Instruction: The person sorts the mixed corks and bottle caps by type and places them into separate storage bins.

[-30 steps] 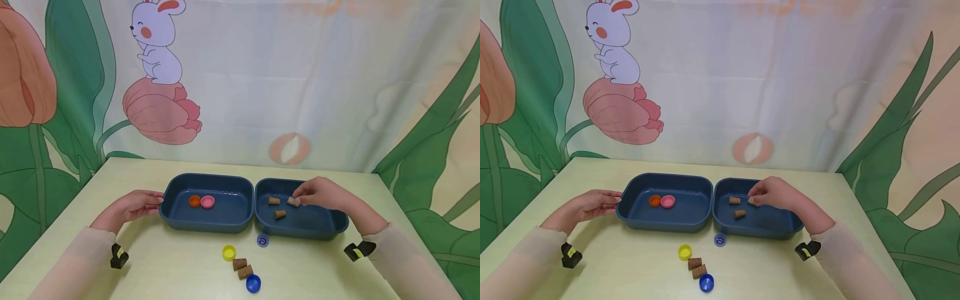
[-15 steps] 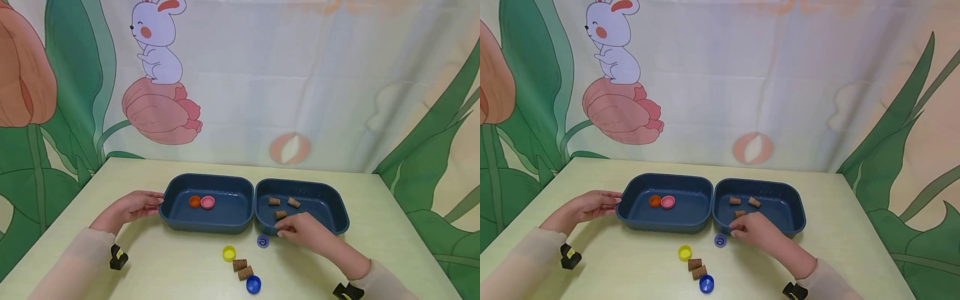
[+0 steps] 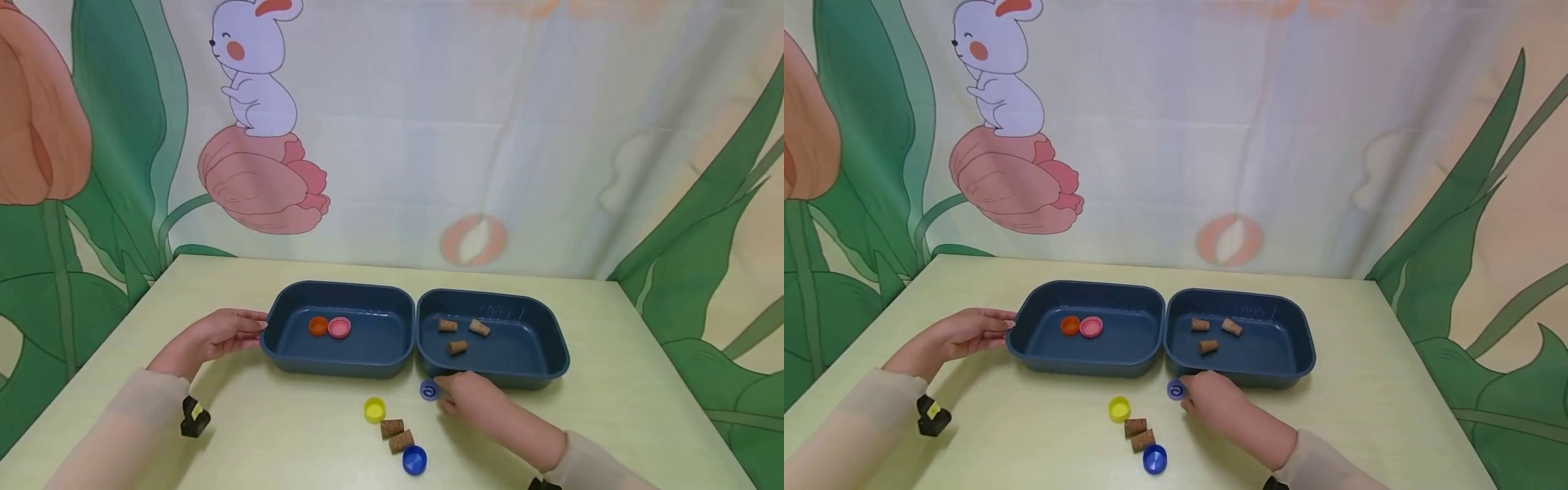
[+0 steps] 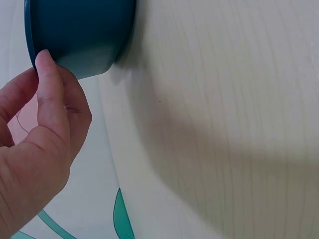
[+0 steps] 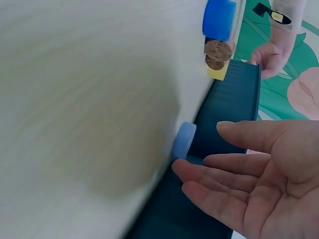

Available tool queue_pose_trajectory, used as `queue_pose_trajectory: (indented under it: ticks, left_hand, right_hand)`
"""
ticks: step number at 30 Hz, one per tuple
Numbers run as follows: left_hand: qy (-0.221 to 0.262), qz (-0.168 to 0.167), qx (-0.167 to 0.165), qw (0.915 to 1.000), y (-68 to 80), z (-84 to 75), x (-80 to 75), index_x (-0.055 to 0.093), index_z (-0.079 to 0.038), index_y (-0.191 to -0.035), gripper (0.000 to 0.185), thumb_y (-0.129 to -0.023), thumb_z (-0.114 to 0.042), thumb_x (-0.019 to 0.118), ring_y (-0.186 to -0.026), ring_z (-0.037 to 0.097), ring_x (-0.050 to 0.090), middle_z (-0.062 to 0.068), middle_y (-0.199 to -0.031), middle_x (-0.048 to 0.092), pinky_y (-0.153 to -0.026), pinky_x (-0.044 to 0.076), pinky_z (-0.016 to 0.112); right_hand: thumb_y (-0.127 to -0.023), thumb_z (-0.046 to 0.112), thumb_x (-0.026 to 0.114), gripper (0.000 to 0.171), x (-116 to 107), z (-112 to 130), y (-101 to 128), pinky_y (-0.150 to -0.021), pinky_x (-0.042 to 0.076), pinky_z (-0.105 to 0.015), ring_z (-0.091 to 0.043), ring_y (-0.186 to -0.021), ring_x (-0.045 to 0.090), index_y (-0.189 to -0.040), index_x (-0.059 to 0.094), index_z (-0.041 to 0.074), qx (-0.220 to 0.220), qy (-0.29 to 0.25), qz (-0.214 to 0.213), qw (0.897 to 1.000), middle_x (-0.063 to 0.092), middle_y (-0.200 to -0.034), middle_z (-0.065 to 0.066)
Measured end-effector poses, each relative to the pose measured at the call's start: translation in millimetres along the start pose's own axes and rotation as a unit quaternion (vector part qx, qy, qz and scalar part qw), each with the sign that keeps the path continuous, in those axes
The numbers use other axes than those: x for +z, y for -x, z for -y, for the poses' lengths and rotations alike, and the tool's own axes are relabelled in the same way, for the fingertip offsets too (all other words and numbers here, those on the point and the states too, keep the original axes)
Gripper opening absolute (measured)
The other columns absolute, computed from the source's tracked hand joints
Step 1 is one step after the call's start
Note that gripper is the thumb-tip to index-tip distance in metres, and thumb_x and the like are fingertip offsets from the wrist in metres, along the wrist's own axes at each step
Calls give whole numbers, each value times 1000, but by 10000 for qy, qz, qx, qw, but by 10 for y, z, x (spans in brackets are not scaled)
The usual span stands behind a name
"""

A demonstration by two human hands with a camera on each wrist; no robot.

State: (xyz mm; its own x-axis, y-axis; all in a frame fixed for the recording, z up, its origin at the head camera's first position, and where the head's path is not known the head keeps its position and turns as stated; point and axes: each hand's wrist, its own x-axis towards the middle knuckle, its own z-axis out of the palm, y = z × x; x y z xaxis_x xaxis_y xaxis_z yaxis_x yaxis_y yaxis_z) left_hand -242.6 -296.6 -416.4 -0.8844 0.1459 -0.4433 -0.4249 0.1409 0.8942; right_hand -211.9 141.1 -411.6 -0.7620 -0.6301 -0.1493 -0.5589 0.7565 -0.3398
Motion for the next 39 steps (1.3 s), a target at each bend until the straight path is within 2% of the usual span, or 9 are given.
queue_pose_trajectory:
  ticks: [3,10,15,23,29,36,39]
  left_hand:
    - [16,39,5,10000,-8,12,-2,29,16,-152,56,-107,-9,50,-80,3,71,-8,-89,74,-81,63,20]
    - [26,38,-28,10000,-18,8,-15,29,15,-153,57,-106,-9,51,-81,3,72,-8,-90,74,-79,62,19]
    - [16,-2,-59,10000,-23,19,-16,30,15,-153,56,-106,-9,51,-81,4,72,-7,-90,75,-80,63,19]
    - [13,8,-29,10000,-17,22,-8,30,15,-153,56,-106,-10,51,-81,4,72,-7,-90,75,-79,62,19]
    - [32,-2,-31,10000,-12,20,-2,31,15,-152,56,-106,-9,51,-81,4,72,-7,-90,75,-79,62,19]
    - [45,-26,-51,10000,-8,20,1,31,14,-152,56,-106,-9,52,-81,5,73,-7,-89,75,-78,63,19]
    - [46,-30,-42,10000,-12,22,1,31,15,-152,56,-106,-9,51,-80,4,73,-7,-89,75,-78,62,19]
  right_hand:
    - [-94,8,71,33,28,33,-27,-73,55,-38,-16,-78,63,-124,69,-6,309,7,97,9995,75,-94,-16]
    - [-93,7,72,34,115,62,-105,-81,59,-44,-25,-85,71,-125,67,-6,428,241,88,9988,74,-91,-15]
    - [-93,7,73,29,185,86,-175,-77,59,-42,-27,-88,71,-119,68,-3,296,584,42,9978,73,-92,-13]
    - [-92,4,72,17,221,109,-258,-63,54,-35,-20,-72,66,-108,71,-1,21,894,-9,9960,68,-79,-9]
    - [-90,1,72,4,232,106,-298,-60,49,-32,-17,-70,63,-92,71,4,12,843,-95,9964,67,-76,-6]
    - [-86,1,77,14,196,131,-321,-76,61,-37,-22,-85,70,-100,74,1,192,543,54,9983,75,-92,-10]
    - [-84,4,81,17,192,126,-324,-76,61,-37,-22,-84,70,-99,74,1,98,466,54,9989,75,-91,-10]
